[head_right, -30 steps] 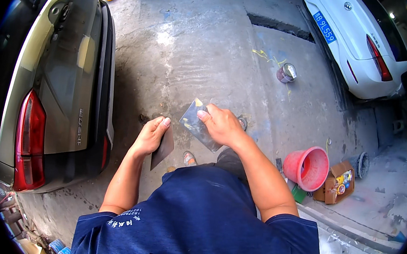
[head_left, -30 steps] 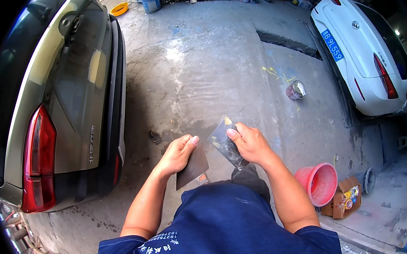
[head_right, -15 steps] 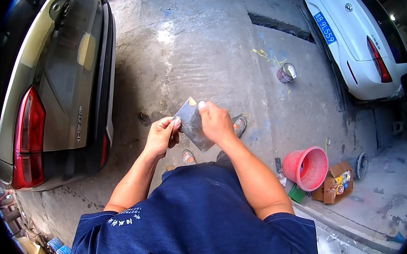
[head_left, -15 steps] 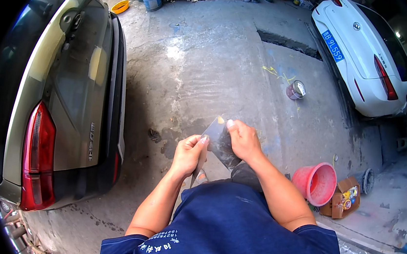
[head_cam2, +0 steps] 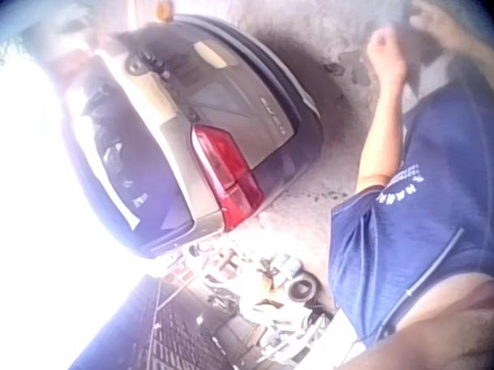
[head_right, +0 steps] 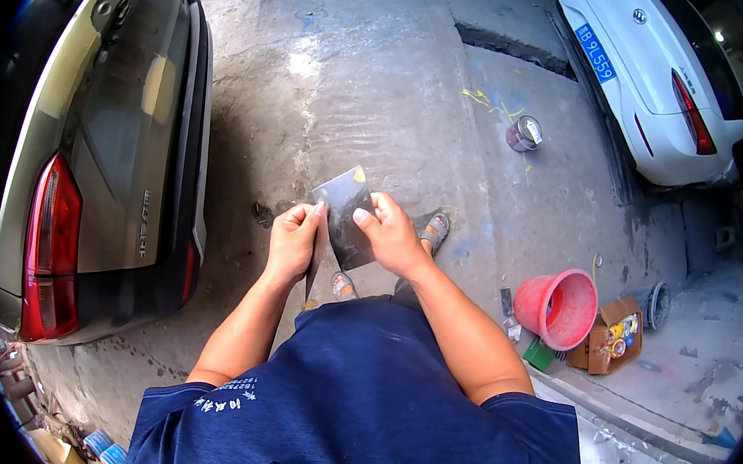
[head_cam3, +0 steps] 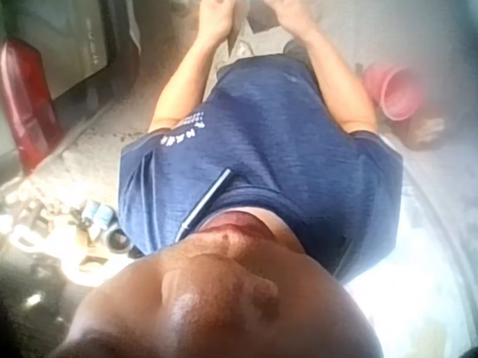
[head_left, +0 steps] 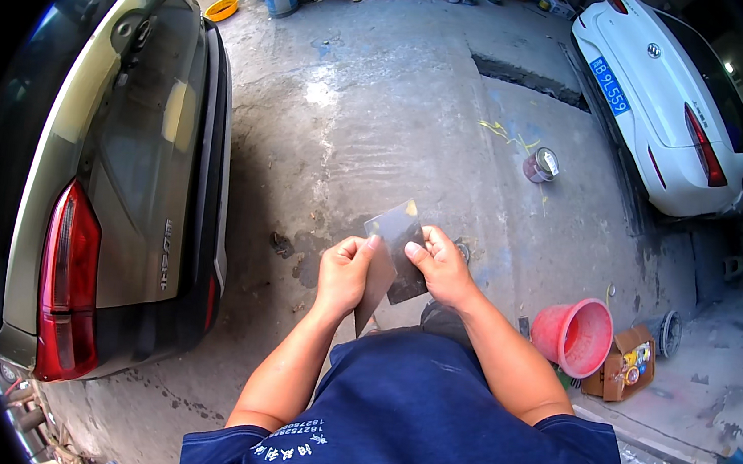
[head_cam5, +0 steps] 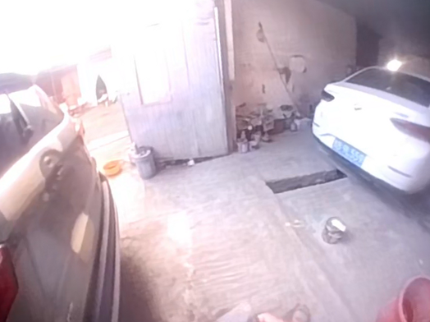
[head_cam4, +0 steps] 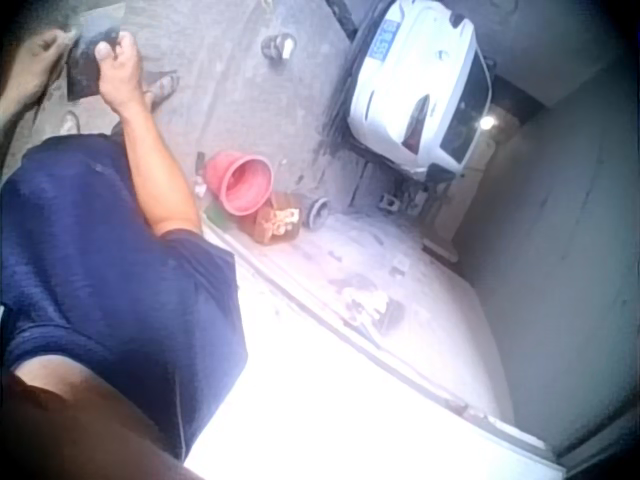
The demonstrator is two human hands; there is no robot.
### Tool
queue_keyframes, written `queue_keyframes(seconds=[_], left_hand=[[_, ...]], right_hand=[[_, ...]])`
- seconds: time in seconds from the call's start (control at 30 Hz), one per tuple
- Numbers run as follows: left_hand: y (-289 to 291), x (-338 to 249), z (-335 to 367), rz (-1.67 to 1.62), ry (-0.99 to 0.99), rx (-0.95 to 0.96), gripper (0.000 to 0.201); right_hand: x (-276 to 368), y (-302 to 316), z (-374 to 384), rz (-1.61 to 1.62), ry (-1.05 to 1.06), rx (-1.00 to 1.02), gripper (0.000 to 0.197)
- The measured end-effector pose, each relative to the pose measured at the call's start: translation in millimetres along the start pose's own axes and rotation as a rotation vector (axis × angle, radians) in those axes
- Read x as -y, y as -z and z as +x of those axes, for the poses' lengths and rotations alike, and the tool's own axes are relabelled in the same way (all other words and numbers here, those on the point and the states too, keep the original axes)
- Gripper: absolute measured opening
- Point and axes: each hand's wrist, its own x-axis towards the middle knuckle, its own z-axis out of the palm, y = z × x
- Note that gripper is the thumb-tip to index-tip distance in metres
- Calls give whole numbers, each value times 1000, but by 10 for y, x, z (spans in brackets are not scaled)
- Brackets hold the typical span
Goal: The person handles two sanding pads, rubbing them together to clean the surfaces. They then walk to the rear of a beige SUV and touch the body filler on the trunk lid. Finally, they scoop a beige paste from a can onto a sanding pad and squeeze a white tube of liquid onto the same pad.
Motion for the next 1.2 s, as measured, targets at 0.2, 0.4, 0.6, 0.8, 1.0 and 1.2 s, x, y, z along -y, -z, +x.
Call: queue_keyframes(seconds=[0.2, 0.4, 0.6, 0.8, 1.0, 1.2], left_hand=[[-70, 95, -154, 189, 79, 239, 25], [-44, 14, -22, 54, 68, 275, 22], [-7, -68, 98, -183, 2, 142, 17], [24, 26, 174, -215, -91, -164, 13], [-210, 53, 219, -26, -369, -404, 15], [-158, -51, 145, -456, -357, -173, 19]], right_hand=[[73, 150, 104, 22, 33, -56, 19], [181, 145, 137, -159, 74, -26, 28], [226, 209, 75, -293, -29, -46, 30], [183, 241, -220, -522, 130, -188, 41], [406, -419, -352, -715, 548, 25, 49], [282, -65, -201, -29, 173, -256, 27]])
